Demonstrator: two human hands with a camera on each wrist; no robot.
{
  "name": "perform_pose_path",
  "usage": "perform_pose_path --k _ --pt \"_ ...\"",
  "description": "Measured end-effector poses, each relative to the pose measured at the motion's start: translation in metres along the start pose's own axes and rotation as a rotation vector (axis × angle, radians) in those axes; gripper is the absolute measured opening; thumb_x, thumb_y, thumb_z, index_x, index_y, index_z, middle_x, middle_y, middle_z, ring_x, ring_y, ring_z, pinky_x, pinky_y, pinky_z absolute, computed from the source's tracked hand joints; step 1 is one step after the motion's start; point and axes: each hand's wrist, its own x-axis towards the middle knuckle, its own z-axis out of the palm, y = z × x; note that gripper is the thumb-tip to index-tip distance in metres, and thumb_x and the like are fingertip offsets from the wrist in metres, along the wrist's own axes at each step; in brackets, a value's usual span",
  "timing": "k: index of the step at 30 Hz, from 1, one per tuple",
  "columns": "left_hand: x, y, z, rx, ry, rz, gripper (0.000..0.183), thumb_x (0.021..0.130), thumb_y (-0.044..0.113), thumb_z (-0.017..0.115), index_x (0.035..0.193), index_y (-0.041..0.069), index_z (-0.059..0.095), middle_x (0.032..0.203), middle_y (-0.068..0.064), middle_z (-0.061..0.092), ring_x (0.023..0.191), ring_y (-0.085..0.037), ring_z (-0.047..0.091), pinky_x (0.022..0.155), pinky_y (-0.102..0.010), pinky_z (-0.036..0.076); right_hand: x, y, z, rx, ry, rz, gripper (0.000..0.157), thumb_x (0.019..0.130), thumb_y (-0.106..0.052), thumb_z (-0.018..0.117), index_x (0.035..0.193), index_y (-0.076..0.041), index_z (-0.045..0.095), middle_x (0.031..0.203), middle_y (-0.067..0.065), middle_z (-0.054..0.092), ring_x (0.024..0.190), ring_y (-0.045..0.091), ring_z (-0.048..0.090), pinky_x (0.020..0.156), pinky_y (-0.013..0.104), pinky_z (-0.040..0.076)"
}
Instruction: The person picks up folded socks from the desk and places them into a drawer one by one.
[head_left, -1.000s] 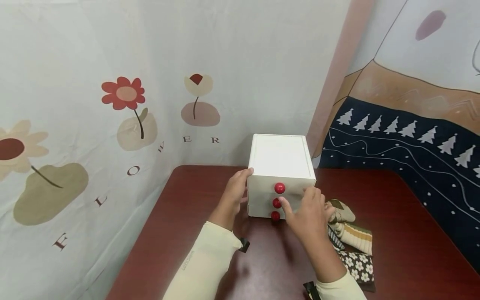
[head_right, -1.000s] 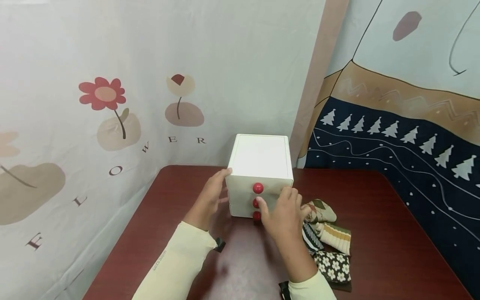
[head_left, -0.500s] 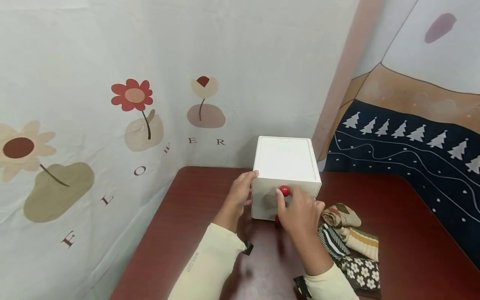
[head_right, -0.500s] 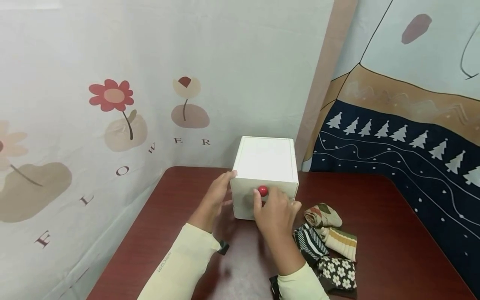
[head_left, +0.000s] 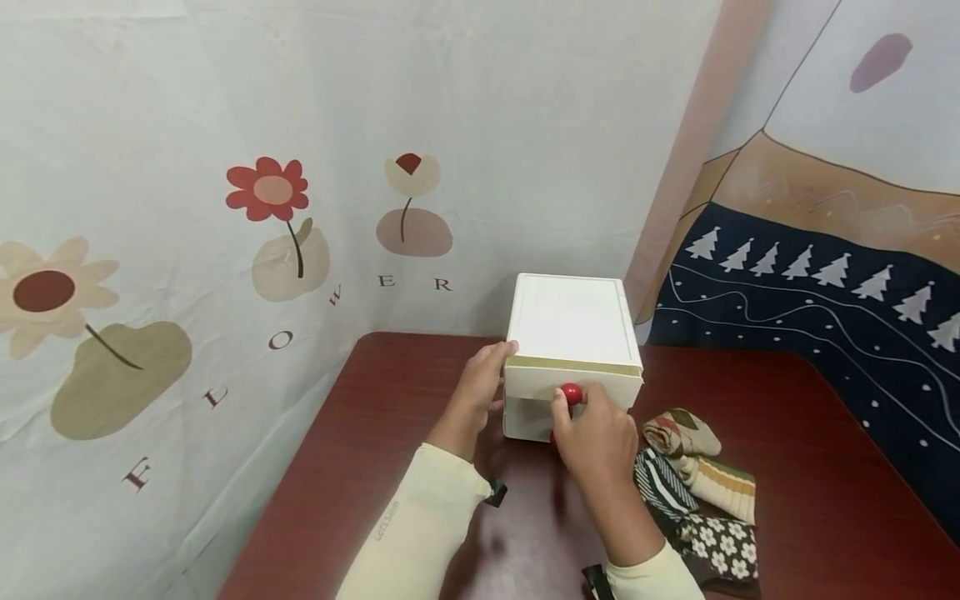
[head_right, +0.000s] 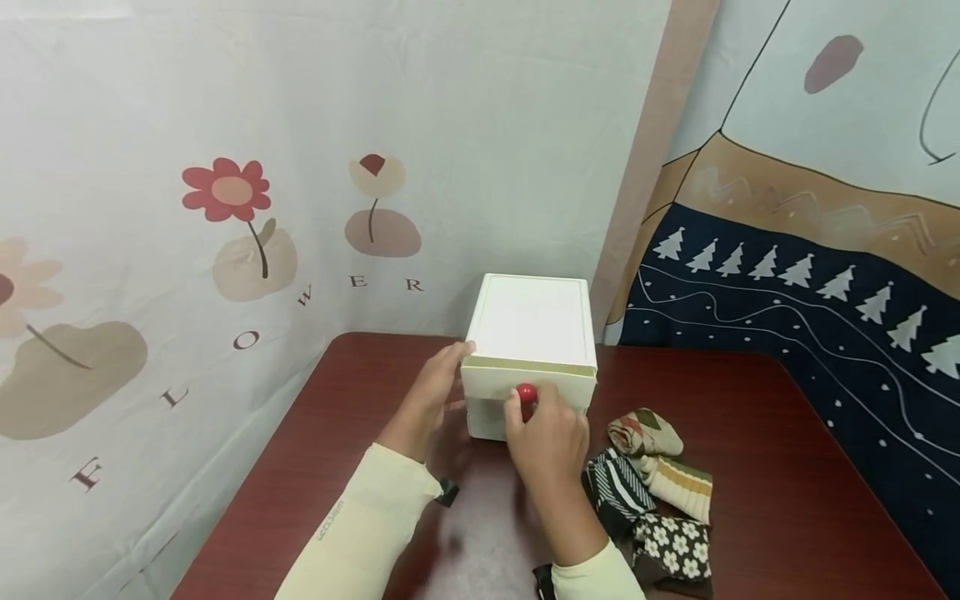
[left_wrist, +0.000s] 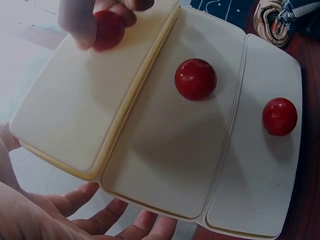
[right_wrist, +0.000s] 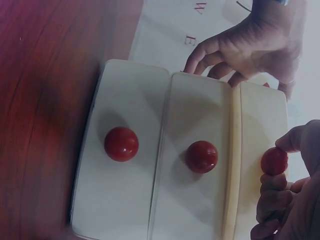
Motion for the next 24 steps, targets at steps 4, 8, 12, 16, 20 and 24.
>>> perform_pose_path --k 4,8,12,16,20,24 --pt "0.001 0.000 0.001 0.002 0.006 -0.015 0.067 0.101 0.057 0.061 0.153 0.015 0.059 0.154 -0.016 0.061 0.140 -0.044 0.059 0.109 -0.070 0.048 -0.009 -0.002 -0.006 -0.002 -0.008 0.015 0.027 0.095 -0.031 0.077 0.090 -0.005 0.070 0.073 0.018 0.071 0.064 0.043 0.068 0.051 0.051 0.047" --pt "0.001 -0.002 0.001 0.016 0.011 -0.013 0.065 0.101 0.057 0.061 0.150 0.014 0.062 0.144 -0.016 0.065 0.134 -0.039 0.062 0.105 -0.068 0.051 -0.019 -0.005 -0.015 -0.013 -0.038 0.018 0.026 0.095 -0.030 0.078 0.089 -0.006 0.071 0.077 0.018 0.074 0.065 0.040 0.069 0.052 0.049 0.048" --pt "0.001 -0.003 0.001 0.015 0.002 -0.002 0.065 0.101 0.057 0.062 0.149 0.014 0.062 0.142 -0.016 0.066 0.132 -0.037 0.062 0.102 -0.065 0.053 -0.025 -0.009 -0.024 -0.037 -0.053 0.004 0.025 0.093 -0.030 0.079 0.089 -0.007 0.071 0.076 0.017 0.074 0.062 0.040 0.068 0.052 0.050 0.048" --pt "0.001 -0.003 -0.002 0.008 -0.002 0.002 0.067 0.101 0.058 0.062 0.151 0.014 0.061 0.146 -0.017 0.064 0.137 -0.041 0.061 0.102 -0.063 0.052 -0.031 -0.013 -0.034 -0.062 -0.057 -0.022 0.024 0.091 -0.030 0.081 0.085 -0.009 0.069 0.067 0.016 0.070 0.055 0.038 0.063 0.048 0.050 0.044" --pt "0.001 -0.003 -0.004 0.003 0.000 0.008 0.067 0.101 0.058 0.061 0.151 0.013 0.061 0.145 -0.018 0.065 0.137 -0.041 0.061 0.096 -0.055 0.054 -0.037 -0.016 -0.042 -0.087 -0.079 -0.040 0.028 0.090 -0.031 0.081 0.081 -0.009 0.066 0.062 0.016 0.065 0.051 0.037 0.060 0.046 0.049 0.041" --pt "0.001 -0.004 -0.003 0.007 -0.009 0.015 0.067 0.102 0.058 0.061 0.152 0.013 0.060 0.143 -0.018 0.065 0.135 -0.040 0.062 0.093 -0.054 0.053 -0.043 -0.018 -0.048 -0.112 -0.101 -0.043 0.030 0.089 -0.033 0.082 0.081 -0.009 0.065 0.061 0.014 0.064 0.050 0.036 0.058 0.045 0.049 0.040"
